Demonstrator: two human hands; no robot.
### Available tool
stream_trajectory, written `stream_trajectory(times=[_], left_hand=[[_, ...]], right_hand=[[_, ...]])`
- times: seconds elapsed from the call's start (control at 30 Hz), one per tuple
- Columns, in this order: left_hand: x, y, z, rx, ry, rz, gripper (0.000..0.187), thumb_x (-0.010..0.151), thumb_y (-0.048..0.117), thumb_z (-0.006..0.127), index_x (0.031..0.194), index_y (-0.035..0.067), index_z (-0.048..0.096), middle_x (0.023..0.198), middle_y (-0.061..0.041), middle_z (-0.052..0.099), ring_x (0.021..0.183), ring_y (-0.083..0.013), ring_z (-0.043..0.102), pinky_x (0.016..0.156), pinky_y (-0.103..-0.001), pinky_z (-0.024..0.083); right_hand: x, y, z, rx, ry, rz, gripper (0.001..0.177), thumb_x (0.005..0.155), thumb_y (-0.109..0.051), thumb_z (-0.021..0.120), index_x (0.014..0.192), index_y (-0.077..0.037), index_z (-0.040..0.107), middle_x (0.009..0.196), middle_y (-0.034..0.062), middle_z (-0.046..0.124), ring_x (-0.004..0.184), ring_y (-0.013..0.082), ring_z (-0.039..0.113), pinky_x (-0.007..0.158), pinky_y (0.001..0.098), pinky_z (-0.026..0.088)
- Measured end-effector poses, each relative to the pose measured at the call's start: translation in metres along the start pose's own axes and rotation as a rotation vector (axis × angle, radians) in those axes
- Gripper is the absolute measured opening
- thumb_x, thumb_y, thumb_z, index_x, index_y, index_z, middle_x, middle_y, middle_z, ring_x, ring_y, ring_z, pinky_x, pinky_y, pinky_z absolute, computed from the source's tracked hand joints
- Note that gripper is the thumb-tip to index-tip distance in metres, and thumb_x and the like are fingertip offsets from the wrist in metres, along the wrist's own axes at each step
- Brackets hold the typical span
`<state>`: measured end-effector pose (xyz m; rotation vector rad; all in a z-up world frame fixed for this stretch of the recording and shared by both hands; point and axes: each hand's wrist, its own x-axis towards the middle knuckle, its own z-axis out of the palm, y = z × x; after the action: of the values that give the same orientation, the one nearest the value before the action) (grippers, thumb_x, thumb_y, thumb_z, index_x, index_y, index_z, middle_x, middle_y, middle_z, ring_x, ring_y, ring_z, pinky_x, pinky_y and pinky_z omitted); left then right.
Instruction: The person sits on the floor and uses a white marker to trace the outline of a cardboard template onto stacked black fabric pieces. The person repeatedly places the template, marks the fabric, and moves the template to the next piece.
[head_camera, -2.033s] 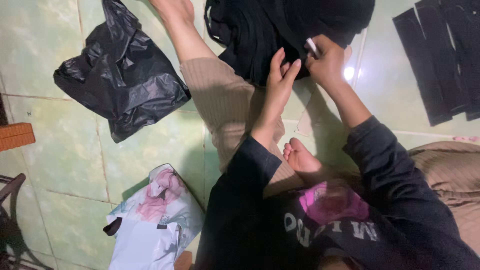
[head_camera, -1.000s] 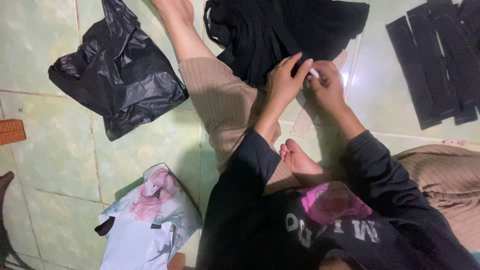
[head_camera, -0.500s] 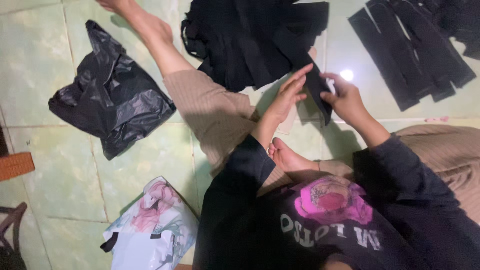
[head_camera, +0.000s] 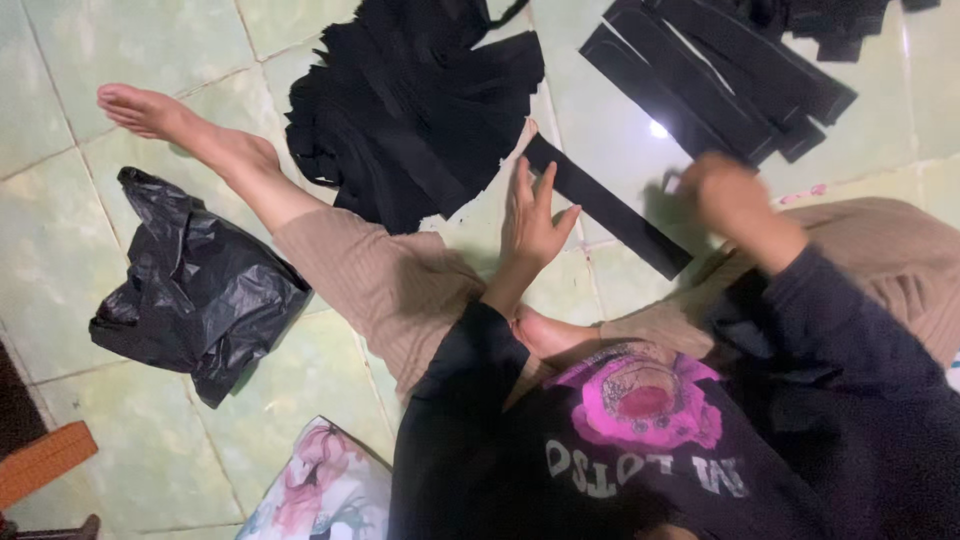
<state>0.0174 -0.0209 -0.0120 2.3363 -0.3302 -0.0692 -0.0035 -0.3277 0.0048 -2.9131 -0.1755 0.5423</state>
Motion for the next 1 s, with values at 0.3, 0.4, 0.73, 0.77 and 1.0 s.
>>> stream_trajectory(times=[0.3,0.4,0.73,0.77,1.0], left_hand=[[-0.001,0.011,-0.011,0.316,-0.141,0.235,0.086,0.075,0.038,0.086,0.148,0.009,0.052,0.162,-0.027,0.03,0.147,-0.0467,0.034,0.099,-0.053,0.038],[0.0,0.005,-0.009,0.311,-0.172,0.253,0.085,0.074,0.038,0.086,0.148,0.01,0.052,0.162,-0.026,0.031,0.147,-0.0451,0.034,0.099,-0.052,0.037],[0.0,-0.005,-0.006,0.315,-0.164,0.274,0.087,0.073,0.04,0.086,0.149,0.014,0.052,0.164,-0.022,0.03,0.15,-0.0418,0.032,0.104,-0.05,0.039],[-0.001,-0.005,-0.007,0.314,-0.156,0.281,0.088,0.072,0.04,0.086,0.149,0.015,0.052,0.165,-0.021,0.03,0.15,-0.0412,0.032,0.105,-0.049,0.039],[-0.001,-0.006,-0.018,0.366,-0.277,0.283,0.086,0.076,0.041,0.085,0.149,0.013,0.05,0.164,-0.021,0.027,0.15,-0.0428,0.029,0.11,-0.05,0.038]], right_hand=[[0.07,0.105,-0.027,-0.11,0.471,0.238,0.088,0.08,-0.061,0.082,0.141,-0.002,0.058,0.126,0.0248,0.061,0.12,0.0405,0.058,0.085,0.0526,0.055],[0.075,0.068,-0.028,-0.176,0.269,0.258,0.127,0.06,-0.073,0.089,0.158,-0.003,0.047,0.133,0.0341,0.052,0.118,0.0471,0.051,0.076,0.0533,0.055],[0.065,0.002,0.005,-0.176,0.459,0.067,0.066,0.084,-0.013,0.081,0.145,-0.006,0.058,0.102,0.0122,0.063,0.089,0.0288,0.064,0.072,0.0415,0.055],[0.067,0.006,0.006,-0.205,0.487,0.048,0.059,0.087,-0.005,0.077,0.143,-0.007,0.059,0.097,0.0097,0.063,0.084,0.0264,0.064,0.071,0.0401,0.054],[0.062,0.05,-0.067,-0.023,0.078,0.266,0.061,0.077,-0.012,0.081,0.136,-0.012,0.067,0.1,0.0226,0.073,0.088,0.0389,0.072,0.073,0.047,0.058]])
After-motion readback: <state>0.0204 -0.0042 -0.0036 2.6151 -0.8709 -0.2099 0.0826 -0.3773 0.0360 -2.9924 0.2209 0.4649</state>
